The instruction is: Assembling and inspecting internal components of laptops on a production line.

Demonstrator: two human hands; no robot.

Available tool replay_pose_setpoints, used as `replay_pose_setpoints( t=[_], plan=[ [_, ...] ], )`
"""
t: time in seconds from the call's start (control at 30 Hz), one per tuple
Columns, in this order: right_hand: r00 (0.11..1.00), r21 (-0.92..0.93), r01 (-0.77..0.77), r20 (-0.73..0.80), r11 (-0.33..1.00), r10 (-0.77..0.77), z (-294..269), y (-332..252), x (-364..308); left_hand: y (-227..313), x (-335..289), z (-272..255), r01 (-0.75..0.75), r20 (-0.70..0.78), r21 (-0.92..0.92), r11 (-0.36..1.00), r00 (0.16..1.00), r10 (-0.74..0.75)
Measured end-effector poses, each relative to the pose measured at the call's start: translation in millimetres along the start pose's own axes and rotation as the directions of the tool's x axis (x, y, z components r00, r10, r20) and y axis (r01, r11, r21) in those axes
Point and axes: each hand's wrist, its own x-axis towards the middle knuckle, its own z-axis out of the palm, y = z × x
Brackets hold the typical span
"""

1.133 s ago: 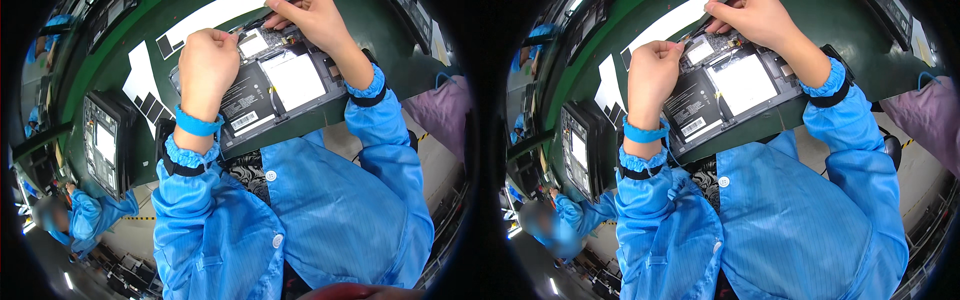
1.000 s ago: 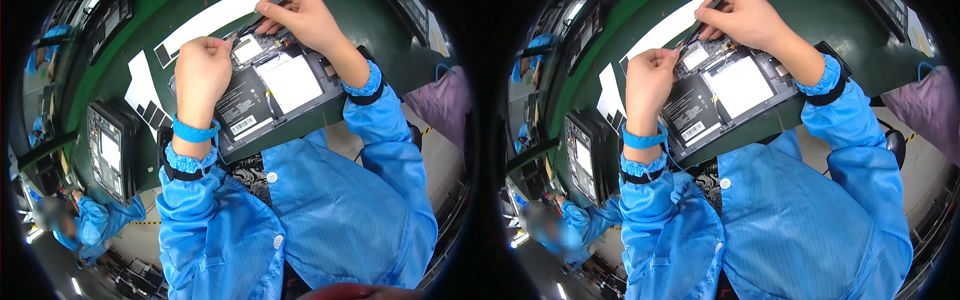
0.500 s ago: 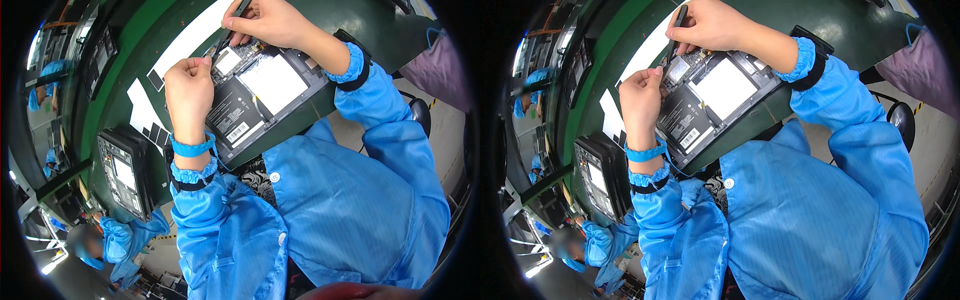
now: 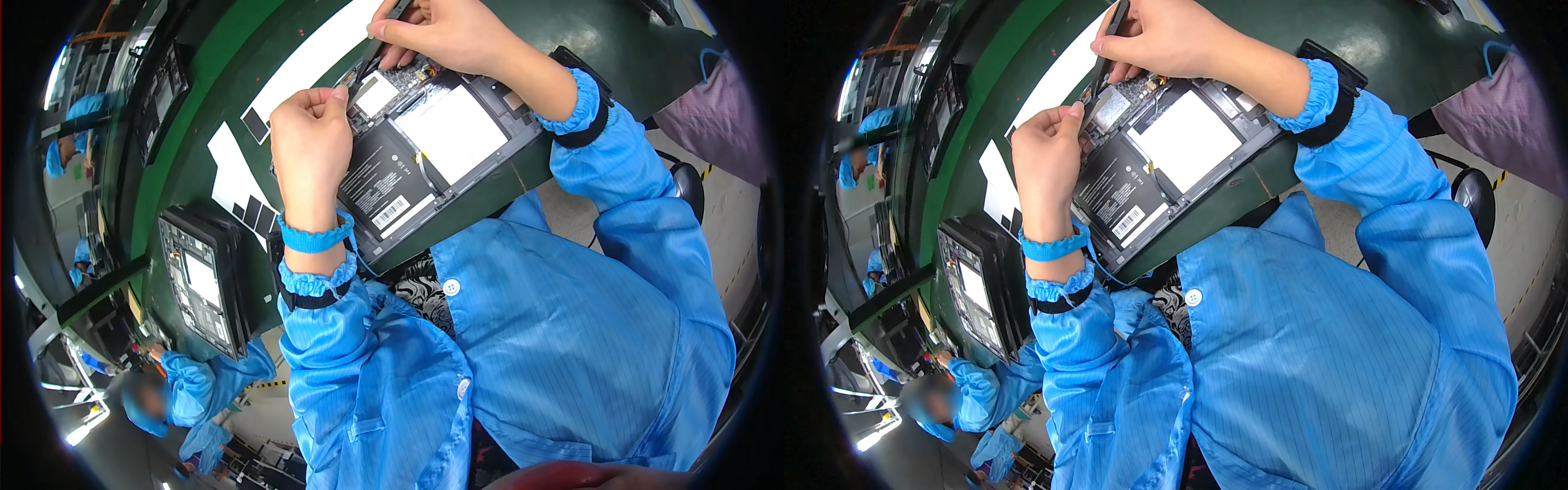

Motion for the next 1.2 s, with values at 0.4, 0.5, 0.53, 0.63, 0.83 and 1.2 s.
replay_pose_setpoints(
  t=[0.4,0.5,0.53,0.63,0.83,1.2],
  plan=[
    [1.0,0.023,-0.004,0.0,1.0,0.004,0,1,0,1,1,-1,-0.023,0.001,-0.006,1.0,1.0,0.023],
    [0.998,0.036,0.056,0.025,0.998,-0.057,-1,4,0,4,-1,-2,0.006,0.021,-0.033,0.999,1.0,-0.006],
    [0.999,0.022,0.028,0.02,0.999,-0.028,0,2,0,3,-1,-2,0.004,0.03,-0.032,0.999,1.0,-0.003],
    [0.999,0.011,0.002,0.041,1.0,-0.002,-2,-5,-2,2,-1,-3,-0.01,0.042,-0.027,1.0,0.999,0.011],
    [0.999,0.03,-0.001,0.05,1.0,0.0,-2,-2,-1,1,1,-3,-0.022,0.049,-0.021,1.0,0.999,0.023],
    [0.995,0.056,-0.101,0.005,0.993,0.101,0,1,4,-3,2,-3,-0.023,0.061,-0.033,0.999,0.998,0.025]
  ],
)
